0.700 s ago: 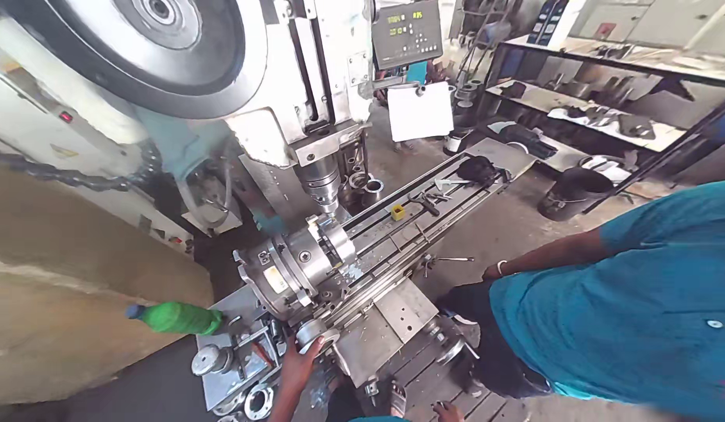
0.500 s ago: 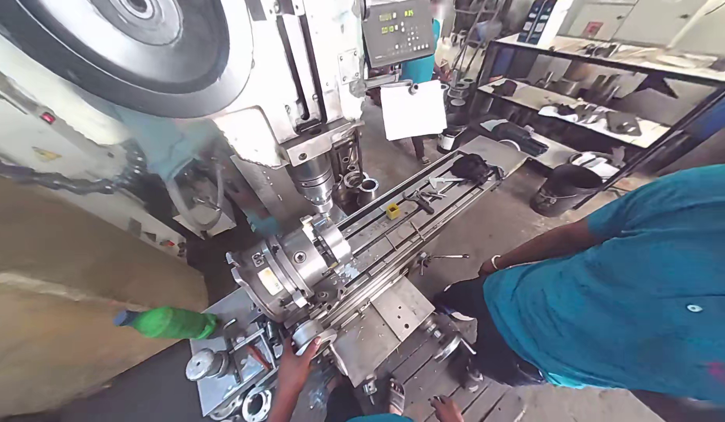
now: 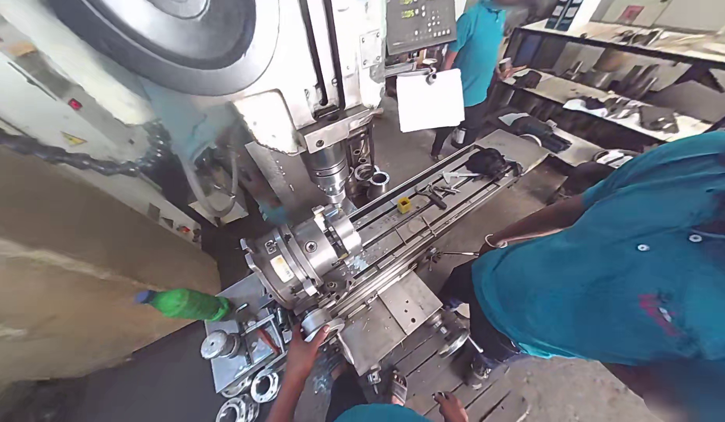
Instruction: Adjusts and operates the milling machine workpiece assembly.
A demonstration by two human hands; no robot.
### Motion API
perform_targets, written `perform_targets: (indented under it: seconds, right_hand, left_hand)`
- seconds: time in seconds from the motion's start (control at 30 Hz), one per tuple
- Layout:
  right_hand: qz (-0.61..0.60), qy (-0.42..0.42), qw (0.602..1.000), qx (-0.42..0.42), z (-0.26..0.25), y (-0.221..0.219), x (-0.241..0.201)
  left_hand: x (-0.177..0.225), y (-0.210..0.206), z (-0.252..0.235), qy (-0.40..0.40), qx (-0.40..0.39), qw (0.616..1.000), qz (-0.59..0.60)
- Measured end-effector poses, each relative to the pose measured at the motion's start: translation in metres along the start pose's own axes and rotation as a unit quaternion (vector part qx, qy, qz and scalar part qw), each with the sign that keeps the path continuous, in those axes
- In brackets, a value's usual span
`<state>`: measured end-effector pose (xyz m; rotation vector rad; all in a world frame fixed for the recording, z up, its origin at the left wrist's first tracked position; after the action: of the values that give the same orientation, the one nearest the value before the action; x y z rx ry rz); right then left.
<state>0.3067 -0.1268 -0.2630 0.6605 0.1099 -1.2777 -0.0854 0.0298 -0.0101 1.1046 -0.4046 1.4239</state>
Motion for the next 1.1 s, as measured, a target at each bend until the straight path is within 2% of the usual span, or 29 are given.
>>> perform_targets:
  seconds: [1.1]
  right_hand:
    - [0.0,0.021,1.0,0.006,-0.0007,-0.003,-0.0004]
  left_hand:
    - [0.0031,0.0017,-0.0003,0.01,-0.012,1.0,-0.006]
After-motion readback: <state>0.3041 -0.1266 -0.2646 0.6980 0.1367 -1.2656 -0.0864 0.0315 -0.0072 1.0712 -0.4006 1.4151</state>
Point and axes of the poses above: each hand's wrist, its own z-axis away from the middle knuckle, its own y-axis out of the back of the hand, x = y × z, the point moved 3 cm from there along -z, towards the middle knuckle, and after that the axes turned 2 degrees about y, right-handed, at the moved point
